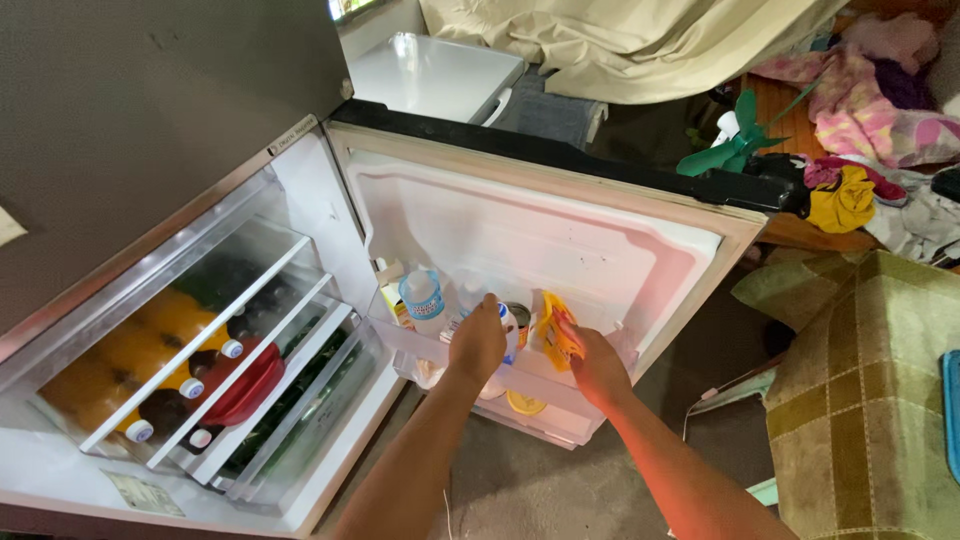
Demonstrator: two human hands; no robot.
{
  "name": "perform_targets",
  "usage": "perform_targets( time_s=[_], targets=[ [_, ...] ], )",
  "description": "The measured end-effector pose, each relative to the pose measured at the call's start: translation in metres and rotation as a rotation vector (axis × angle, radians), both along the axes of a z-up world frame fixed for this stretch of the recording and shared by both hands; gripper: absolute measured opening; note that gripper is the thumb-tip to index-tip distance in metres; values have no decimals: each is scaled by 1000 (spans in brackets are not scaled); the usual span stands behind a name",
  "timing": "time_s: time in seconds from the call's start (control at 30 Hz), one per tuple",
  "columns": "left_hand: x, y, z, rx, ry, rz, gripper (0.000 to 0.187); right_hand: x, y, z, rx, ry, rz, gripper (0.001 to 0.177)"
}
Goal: The person sweeps the floor with a broom, moving a plastic chair to access areas under a table. Then the person opens a refrigerator, removes a package of beef and a small wrapped item, and rearranges bottles and containers inside the fridge door and shelves.
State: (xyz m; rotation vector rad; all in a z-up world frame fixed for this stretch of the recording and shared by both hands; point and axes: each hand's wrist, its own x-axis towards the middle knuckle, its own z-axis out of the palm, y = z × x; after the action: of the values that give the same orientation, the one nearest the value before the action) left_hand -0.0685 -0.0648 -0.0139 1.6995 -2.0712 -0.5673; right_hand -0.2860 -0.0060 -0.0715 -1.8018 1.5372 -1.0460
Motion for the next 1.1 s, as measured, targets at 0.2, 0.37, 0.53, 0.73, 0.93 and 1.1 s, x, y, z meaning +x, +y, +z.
perform_targets(
  time_s=[0.2, 0.37, 0.53, 0.73, 0.93, 1.1],
  targets=[
    [1, -9, -3, -7, 104, 34, 44, 0, -9, 24, 157, 55, -147, 54],
    [-6, -7, -16, -65, 140, -23, 42, -2, -27, 25, 424, 251, -132, 48],
    [-5, -9, -22, -104, 214, -64, 46, -11, -52, 10, 186, 317, -116, 51],
    [2, 0, -4, 27, 237, 8, 50, -11, -70, 23, 357, 584, -103, 41],
    [25, -15, 14, 21, 299, -101, 35, -7, -49, 43, 319, 604, -88, 60],
    [49, -61, 14, -439, 115, -245, 35, 1, -50, 52, -64, 547, -92, 51]
  ],
)
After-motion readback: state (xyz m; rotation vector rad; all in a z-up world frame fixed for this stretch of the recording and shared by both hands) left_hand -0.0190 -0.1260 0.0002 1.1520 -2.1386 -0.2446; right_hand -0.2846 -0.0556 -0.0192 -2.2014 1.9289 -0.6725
